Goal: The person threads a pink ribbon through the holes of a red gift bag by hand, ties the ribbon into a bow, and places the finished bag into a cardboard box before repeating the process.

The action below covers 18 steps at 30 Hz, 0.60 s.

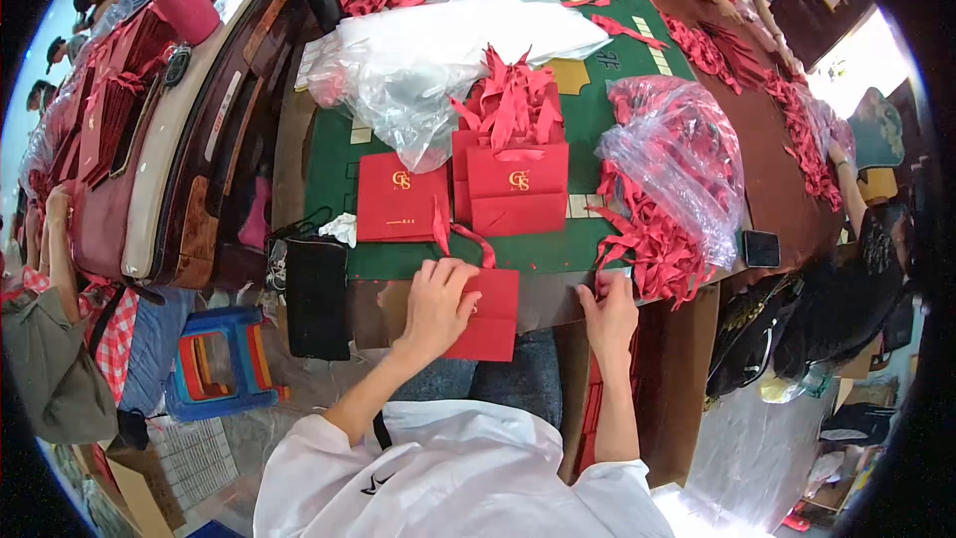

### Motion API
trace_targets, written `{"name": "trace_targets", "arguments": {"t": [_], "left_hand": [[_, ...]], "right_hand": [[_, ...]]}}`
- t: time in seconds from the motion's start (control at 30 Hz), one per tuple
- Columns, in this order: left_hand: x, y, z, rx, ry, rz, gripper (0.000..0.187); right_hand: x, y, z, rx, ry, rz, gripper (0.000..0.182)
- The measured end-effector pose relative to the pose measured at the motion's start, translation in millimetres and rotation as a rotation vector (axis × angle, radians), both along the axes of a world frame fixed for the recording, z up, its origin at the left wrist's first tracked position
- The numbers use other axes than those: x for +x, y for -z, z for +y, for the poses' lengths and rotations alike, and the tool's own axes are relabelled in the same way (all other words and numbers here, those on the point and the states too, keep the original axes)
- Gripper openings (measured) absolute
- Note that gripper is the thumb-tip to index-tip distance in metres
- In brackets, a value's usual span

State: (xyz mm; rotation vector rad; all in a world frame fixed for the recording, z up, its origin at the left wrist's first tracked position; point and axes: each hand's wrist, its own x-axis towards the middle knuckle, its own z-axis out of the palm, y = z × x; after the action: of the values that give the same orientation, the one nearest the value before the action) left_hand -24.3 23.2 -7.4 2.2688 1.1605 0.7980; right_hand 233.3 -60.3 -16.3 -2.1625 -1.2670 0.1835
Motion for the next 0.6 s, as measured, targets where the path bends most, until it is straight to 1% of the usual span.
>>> {"name": "trace_targets", "arguments": {"t": [0.03,0.1,0.17,0.23,0.27,0.33,0.37,0.4,0.47,0.5,0.57,0.6], "left_hand": [[-1,0,3,0.032,-0.010,0.037,0.036],[-2,2,6,0.055,-0.008,0.121,0.045],[-1,6,7,0.061,0.007,0.149,0.045],[3,6,8,0.067,0.025,0.174,0.046],[5,5,7,0.058,0.028,0.175,0.044],[8,1,7,0.047,0.028,0.175,0.043],[10,-1,6,0.032,0.031,0.157,0.041],[11,-3,7,0.017,0.033,0.138,0.039],[13,-2,7,-0.022,0.041,0.128,0.037],[14,-1,7,-0.061,0.049,0.116,0.036],[14,2,8,-0.092,0.067,0.096,0.036],[15,3,9,-0.121,0.082,0.074,0.036]], "right_hand": [[3,8,0,0.000,-0.019,-0.078,0.020],[6,16,0,0.021,-0.050,-0.068,0.019],[5,19,-1,0.040,-0.080,-0.057,0.019],[-1,9,2,0.000,-0.149,0.126,0.017],[-6,3,3,-0.003,-0.150,0.127,0.017],[-23,-8,8,-0.034,-0.226,0.550,0.015],[-28,7,8,0.037,-0.261,0.784,0.012],[-38,1,11,0.066,-0.293,0.839,0.013],[-52,11,15,0.141,-0.263,1.014,0.015],[-60,10,18,0.140,-0.262,1.014,0.015],[-73,9,25,0.286,-0.254,1.023,0.013],[-76,9,25,0.286,-0.252,1.022,0.013]]}}
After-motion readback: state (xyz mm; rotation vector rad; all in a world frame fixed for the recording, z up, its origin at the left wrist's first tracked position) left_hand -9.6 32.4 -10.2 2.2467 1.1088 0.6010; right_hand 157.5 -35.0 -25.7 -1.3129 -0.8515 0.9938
